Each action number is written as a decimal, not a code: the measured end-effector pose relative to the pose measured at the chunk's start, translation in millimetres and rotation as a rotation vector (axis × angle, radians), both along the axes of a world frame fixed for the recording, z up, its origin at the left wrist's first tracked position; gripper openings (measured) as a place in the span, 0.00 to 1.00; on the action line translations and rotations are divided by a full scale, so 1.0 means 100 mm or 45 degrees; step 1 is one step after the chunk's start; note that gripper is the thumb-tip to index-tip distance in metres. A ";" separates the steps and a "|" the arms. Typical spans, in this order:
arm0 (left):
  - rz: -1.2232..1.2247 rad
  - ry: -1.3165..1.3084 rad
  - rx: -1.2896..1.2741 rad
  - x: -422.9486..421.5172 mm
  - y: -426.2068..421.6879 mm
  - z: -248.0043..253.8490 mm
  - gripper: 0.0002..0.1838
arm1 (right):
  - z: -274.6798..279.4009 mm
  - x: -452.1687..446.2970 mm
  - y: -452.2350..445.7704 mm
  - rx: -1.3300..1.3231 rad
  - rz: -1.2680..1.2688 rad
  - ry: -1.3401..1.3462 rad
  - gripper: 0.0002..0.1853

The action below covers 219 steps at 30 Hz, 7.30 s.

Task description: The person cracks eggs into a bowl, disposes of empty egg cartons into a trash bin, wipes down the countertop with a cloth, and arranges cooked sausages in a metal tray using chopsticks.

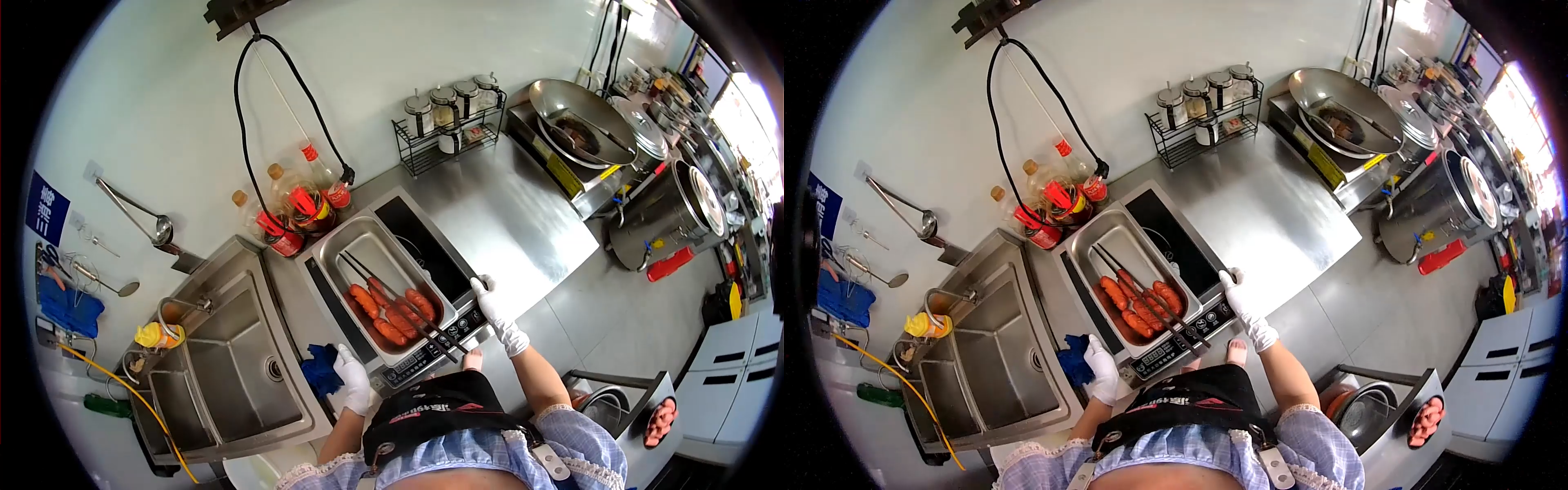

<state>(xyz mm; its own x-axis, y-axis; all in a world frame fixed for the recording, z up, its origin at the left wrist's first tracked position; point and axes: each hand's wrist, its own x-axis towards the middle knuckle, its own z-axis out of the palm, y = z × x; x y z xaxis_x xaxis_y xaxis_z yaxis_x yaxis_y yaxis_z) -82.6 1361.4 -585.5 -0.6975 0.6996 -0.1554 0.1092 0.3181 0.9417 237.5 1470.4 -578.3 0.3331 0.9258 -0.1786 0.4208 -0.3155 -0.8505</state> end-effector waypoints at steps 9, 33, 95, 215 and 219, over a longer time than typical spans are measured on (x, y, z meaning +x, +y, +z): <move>0.088 0.077 0.054 0.67 -0.13 0.10 0.25 | 0.10 0.51 0.25 -0.126 0.178 0.153 0.19; -0.021 0.237 -0.028 1.56 0.81 0.15 0.21 | 0.08 1.53 0.59 -0.043 -0.035 0.064 0.15; -0.968 -0.396 -0.296 1.54 1.11 1.08 0.17 | 0.91 0.55 -0.59 0.481 -0.353 1.139 0.09; -2.541 -0.389 -0.551 8.36 -1.17 0.49 0.12 | -0.25 4.21 -8.33 -0.901 -2.640 -0.358 0.35; -2.443 -0.434 -0.597 7.74 -0.94 0.44 0.14 | -0.41 4.00 -8.13 -0.898 -2.459 -0.670 0.27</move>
